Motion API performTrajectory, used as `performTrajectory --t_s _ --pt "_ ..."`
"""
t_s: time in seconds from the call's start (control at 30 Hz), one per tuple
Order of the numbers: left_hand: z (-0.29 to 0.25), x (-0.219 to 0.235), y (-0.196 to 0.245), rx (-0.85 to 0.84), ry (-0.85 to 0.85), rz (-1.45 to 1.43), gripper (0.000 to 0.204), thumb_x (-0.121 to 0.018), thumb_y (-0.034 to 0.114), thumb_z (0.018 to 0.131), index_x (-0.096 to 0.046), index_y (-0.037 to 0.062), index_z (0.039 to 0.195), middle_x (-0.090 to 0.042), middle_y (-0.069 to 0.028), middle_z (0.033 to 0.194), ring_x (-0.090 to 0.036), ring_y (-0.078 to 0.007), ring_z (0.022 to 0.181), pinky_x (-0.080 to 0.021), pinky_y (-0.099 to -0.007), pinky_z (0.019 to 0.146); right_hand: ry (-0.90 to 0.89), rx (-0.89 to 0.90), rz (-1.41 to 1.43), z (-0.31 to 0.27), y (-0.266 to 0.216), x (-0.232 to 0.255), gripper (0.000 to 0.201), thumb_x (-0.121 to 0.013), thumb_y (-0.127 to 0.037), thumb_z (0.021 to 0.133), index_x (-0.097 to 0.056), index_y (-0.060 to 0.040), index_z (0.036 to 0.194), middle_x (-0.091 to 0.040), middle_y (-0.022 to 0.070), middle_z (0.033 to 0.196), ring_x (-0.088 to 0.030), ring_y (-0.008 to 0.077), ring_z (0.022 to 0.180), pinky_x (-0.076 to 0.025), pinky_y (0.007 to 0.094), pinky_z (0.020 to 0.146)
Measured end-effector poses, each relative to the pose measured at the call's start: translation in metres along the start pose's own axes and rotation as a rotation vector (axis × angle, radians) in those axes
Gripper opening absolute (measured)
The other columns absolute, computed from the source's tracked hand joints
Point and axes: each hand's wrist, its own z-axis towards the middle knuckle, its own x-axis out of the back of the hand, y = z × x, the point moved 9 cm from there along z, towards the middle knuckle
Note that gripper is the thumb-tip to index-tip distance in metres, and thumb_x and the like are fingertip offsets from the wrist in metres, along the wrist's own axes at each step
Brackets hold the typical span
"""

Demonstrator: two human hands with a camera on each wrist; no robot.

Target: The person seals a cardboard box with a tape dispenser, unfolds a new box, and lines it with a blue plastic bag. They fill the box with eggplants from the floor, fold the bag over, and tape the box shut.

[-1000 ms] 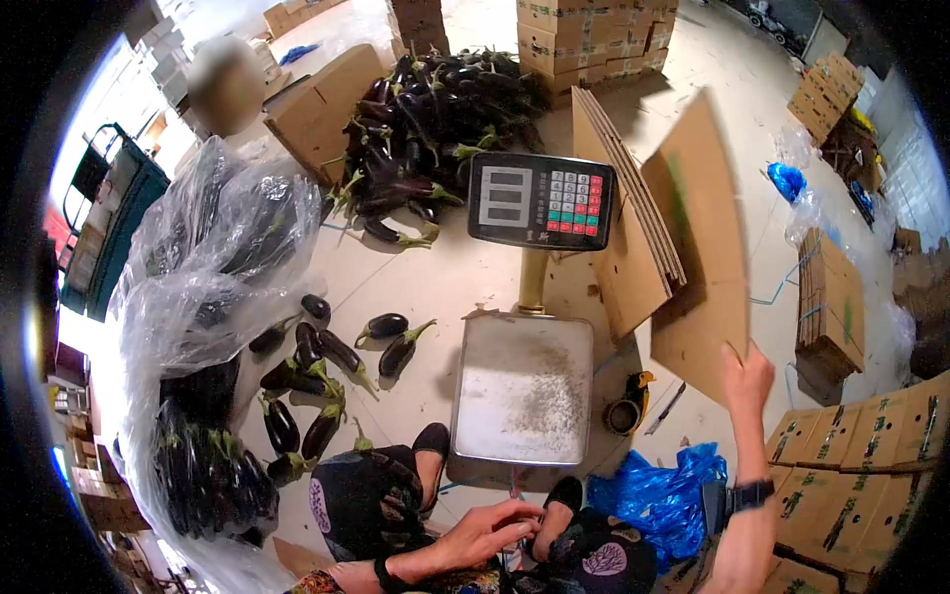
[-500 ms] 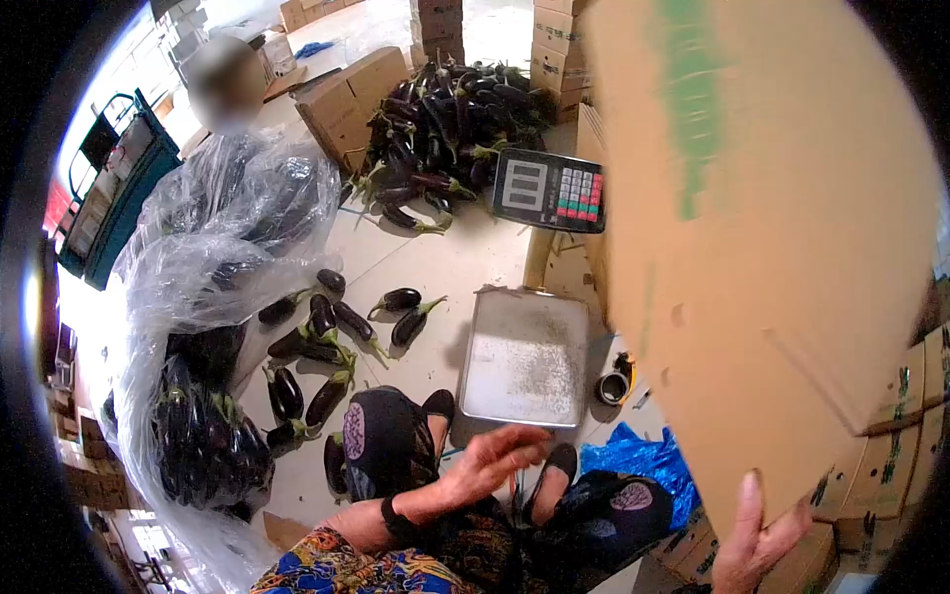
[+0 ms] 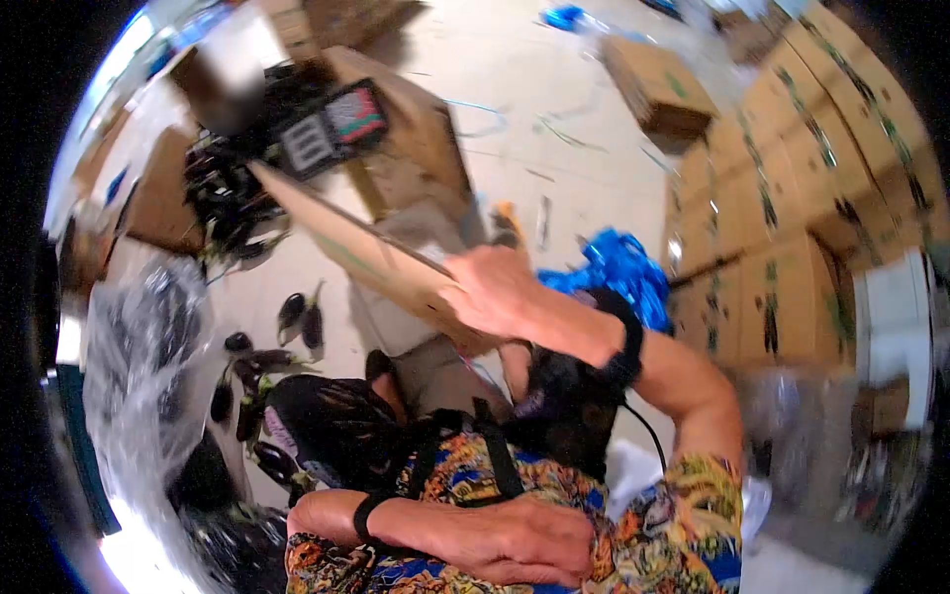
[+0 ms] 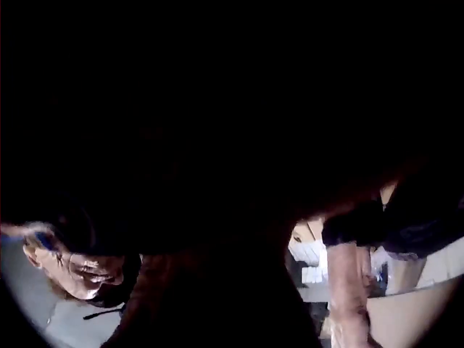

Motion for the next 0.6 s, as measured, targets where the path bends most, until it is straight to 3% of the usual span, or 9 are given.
performTrajectory --t_s 0.07,0.13,0.2,0.37,0.5,0.6 --pt "0.015 0.01 0.003 0.003 0.196 -0.025 0.012 -0.056 0.013 0.094 -0.056 0.0005 0.093 -0.053 -0.0145 0.086 -0.053 -0.0362 0.08 -0.043 -0.0423 0.067 -0.014 -0.064 -0.024 0.002 0.003 0.004 0.028 -0.064 -0.029 0.083 -0.06 -0.0006 0.082 -0.062 0.023 0.072 -0.062 0.0437 0.074 -0.049 0.0515 0.065" --pt "0.033 0.008 0.007 -0.01 0.161 -0.023 0.013 -0.055 0.013 0.096 -0.056 0.0006 0.092 -0.053 -0.0137 0.083 -0.054 -0.0336 0.078 -0.043 -0.0408 0.066 -0.02 -0.089 -0.003 0.004 0.005 0.001 0.029 -0.064 -0.029 0.083 -0.061 -0.0003 0.083 -0.063 0.0231 0.072 -0.063 0.043 0.074 -0.051 0.0507 0.067" --pt "0.049 -0.005 0.018 0.005 -0.024 -0.091 0.023 -0.061 0.022 0.094 -0.056 0.0 0.1 -0.054 -0.0148 0.088 -0.056 -0.033 0.083 -0.045 -0.0414 0.071 0.011 -0.081 -0.024 0.007 0.009 0.004 0.03 -0.064 -0.03 0.082 -0.062 -0.0001 0.083 -0.064 0.0232 0.072 -0.064 0.0426 0.074 -0.052 0.0498 0.068" --pt "0.022 -0.014 -0.005 0.092 -0.201 -0.316 0.025 -0.056 0.026 0.097 -0.057 0.0006 0.096 -0.055 -0.0135 0.087 -0.056 -0.0313 0.082 -0.043 -0.04 0.07 0.031 -0.094 0.015 0.002 0.017 0.001 0.031 -0.064 -0.029 0.082 -0.061 0.0009 0.082 -0.064 0.0222 0.072 -0.064 0.0418 0.073 -0.052 0.0484 0.067" --pt "0.013 0.004 0.005 0.159 -0.193 -0.432 0.022 -0.059 0.02 0.096 -0.062 -0.0011 0.092 -0.06 -0.0125 0.084 -0.058 -0.0275 0.076 -0.044 -0.0394 0.07 0.036 -0.093 0.032 0.002 0.026 0.004 0.031 -0.065 -0.03 0.082 -0.061 0.0001 0.083 -0.064 0.0222 0.072 -0.064 0.0419 0.073 -0.051 0.0486 0.067" --pt "0.009 0.006 0.001 0.239 -0.215 -0.503 0.022 -0.061 0.02 0.095 -0.063 -0.0019 0.095 -0.061 -0.0126 0.092 -0.059 -0.0266 0.082 -0.044 -0.0389 0.073 0.015 -0.115 0.044 0.002 0.032 0.004 0.03 -0.064 -0.031 0.082 -0.061 -0.0007 0.083 -0.063 0.0222 0.072 -0.064 0.0422 0.074 -0.051 0.0492 0.066"
